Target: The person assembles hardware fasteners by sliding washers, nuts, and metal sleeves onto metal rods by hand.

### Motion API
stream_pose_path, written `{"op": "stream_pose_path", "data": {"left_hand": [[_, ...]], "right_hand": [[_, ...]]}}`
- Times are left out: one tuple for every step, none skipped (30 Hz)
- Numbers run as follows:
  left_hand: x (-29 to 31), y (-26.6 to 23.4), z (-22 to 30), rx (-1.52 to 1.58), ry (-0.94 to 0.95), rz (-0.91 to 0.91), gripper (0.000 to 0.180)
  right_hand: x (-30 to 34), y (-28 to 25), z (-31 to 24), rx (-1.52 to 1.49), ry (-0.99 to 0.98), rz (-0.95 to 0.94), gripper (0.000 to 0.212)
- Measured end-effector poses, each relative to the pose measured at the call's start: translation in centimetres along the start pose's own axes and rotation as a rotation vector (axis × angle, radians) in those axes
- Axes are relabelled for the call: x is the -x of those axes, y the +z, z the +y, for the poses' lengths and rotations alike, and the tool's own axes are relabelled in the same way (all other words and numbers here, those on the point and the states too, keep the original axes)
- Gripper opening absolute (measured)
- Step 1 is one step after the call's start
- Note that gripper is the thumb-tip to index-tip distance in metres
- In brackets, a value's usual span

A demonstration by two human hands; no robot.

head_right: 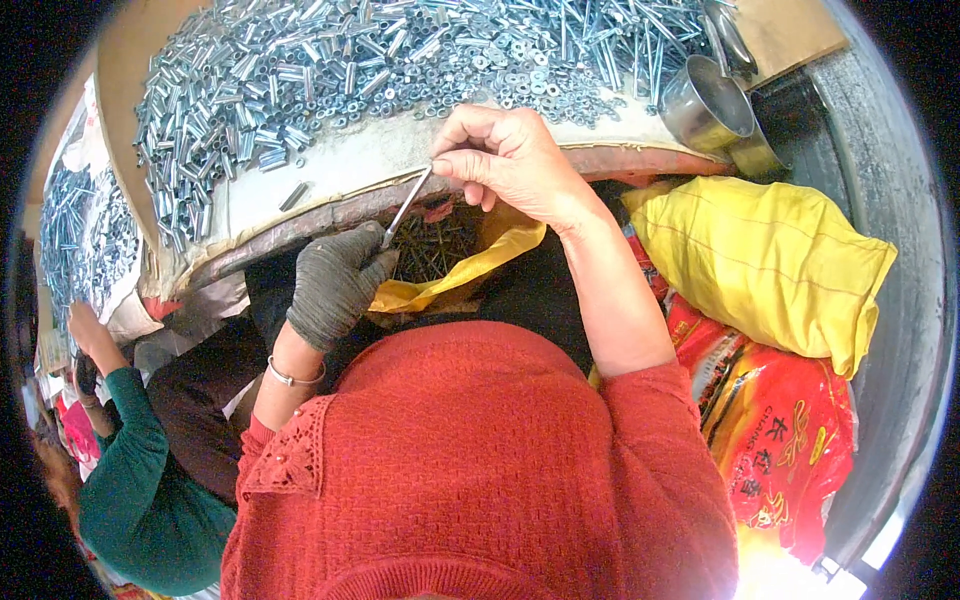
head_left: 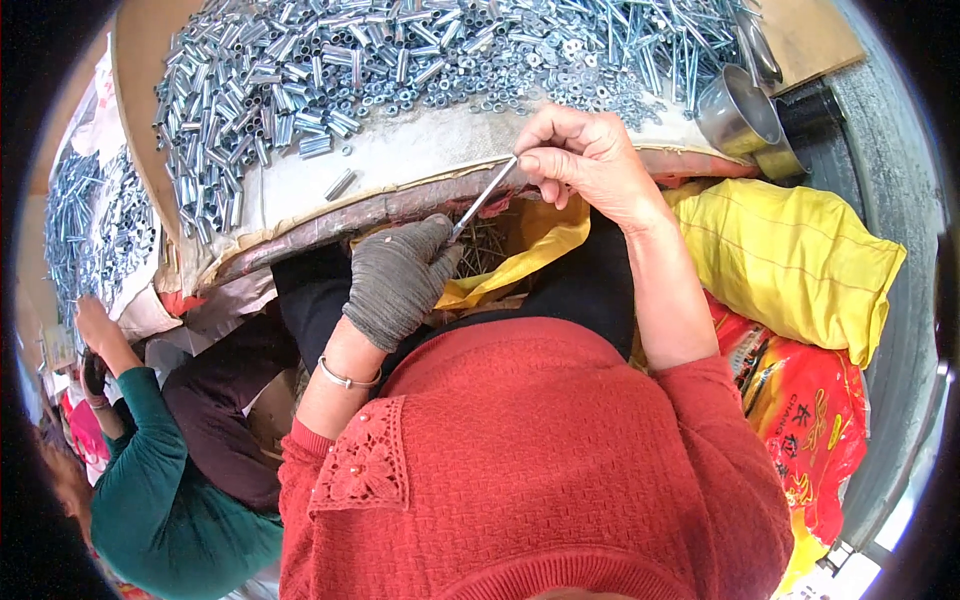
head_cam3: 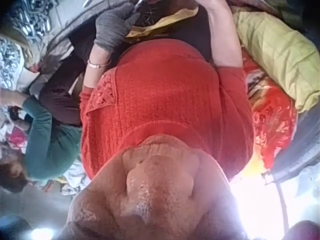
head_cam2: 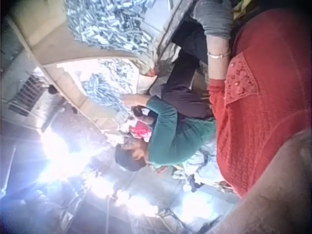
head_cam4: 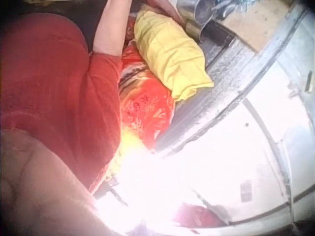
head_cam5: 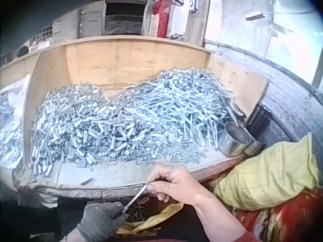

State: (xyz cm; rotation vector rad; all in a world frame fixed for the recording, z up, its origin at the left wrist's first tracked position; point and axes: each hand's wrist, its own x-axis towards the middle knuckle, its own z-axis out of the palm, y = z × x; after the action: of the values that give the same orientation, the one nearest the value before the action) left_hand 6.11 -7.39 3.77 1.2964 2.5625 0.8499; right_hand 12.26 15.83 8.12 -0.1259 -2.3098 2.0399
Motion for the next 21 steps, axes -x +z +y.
{"op": "stream_pose_path", "data": {"left_hand": [[0.0,0.1,-0.1,0.000,0.031,0.013,0.017],[-0.1,0.0,-0.1,0.001,0.032,0.013,0.017],[-0.1,-0.2,0.1,-0.045,0.038,0.009,0.016],[-0.2,-0.3,0.1,-0.092,0.044,0.006,0.015],[-0.2,-0.1,0.0,-0.091,0.043,0.005,0.015],[-0.1,0.1,-0.2,-0.101,0.069,0.028,0.014],[-0.2,0.2,-0.4,-0.112,0.095,0.051,0.014],[-0.1,0.2,-0.5,-0.111,0.094,0.050,0.014],[-0.1,0.2,-0.5,-0.130,0.094,0.038,0.013],[-0.1,0.2,-0.6,-0.149,0.095,0.026,0.013],[-0.1,0.2,-0.8,-0.146,0.095,0.027,0.013],[-0.1,0.4,-1.0,-0.127,0.130,0.059,0.013],[-0.1,0.6,-1.3,-0.108,0.165,0.090,0.013],[0.0,0.9,-1.6,-0.107,0.163,0.094,0.013],[0.1,1.3,-2.0,0.000,0.164,0.090,0.013],[0.2,1.4,-2.2,0.107,0.166,0.087,0.014],[0.3,1.5,-2.3,0.107,0.163,0.091,0.014],[0.3,1.4,-2.1,0.266,0.062,0.035,0.015],[0.3,1.3,-1.9,0.425,-0.039,-0.021,0.016],[0.4,1.2,-2.0,0.423,-0.040,-0.017,0.016],[0.2,1.1,-1.9,0.551,-0.151,-0.037,0.017]], "right_hand": [[0.0,-0.2,-0.1,0.008,-0.022,0.010,0.006],[0.1,-0.4,-0.1,0.009,-0.021,0.011,0.006],[0.2,-0.4,0.0,-0.066,-0.009,0.008,0.007],[0.3,-0.4,0.1,-0.142,0.003,0.004,0.007],[0.3,-0.3,0.2,-0.142,0.004,0.004,0.007],[0.2,-0.1,0.3,-0.128,0.022,-0.014,0.008],[0.1,0.0,0.4,-0.115,0.040,-0.031,0.009],[0.0,0.0,0.6,-0.115,0.041,-0.033,0.009],[-0.2,0.0,0.9,-0.159,0.062,-0.063,0.012],[-0.3,0.0,1.3,-0.204,0.083,-0.093,0.015],[-0.4,0.0,2.1,-0.201,0.084,-0.093,0.015],[-0.6,0.2,3.0,-0.440,0.140,-0.180,0.018],[-0.8,0.3,3.5,-0.678,0.195,-0.266,0.020],[-1.0,0.5,3.4,-0.675,0.196,-0.269,0.020],[-1.2,0.9,3.1,-0.598,0.200,-0.264,0.020],[-1.4,1.1,2.8,-0.521,0.204,-0.260,0.020],[-2.0,0.9,2.7,-0.396,0.159,-0.139,0.026],[-2.9,0.3,2.8,-0.393,0.159,-0.136,0.026],[-4.1,-0.4,3.1,-0.077,0.069,0.094,0.027],[-5.3,-0.8,3.6,0.237,-0.025,0.315,0.028],[-6.2,-1.2,4.1,0.239,-0.030,0.322,0.028]]}}
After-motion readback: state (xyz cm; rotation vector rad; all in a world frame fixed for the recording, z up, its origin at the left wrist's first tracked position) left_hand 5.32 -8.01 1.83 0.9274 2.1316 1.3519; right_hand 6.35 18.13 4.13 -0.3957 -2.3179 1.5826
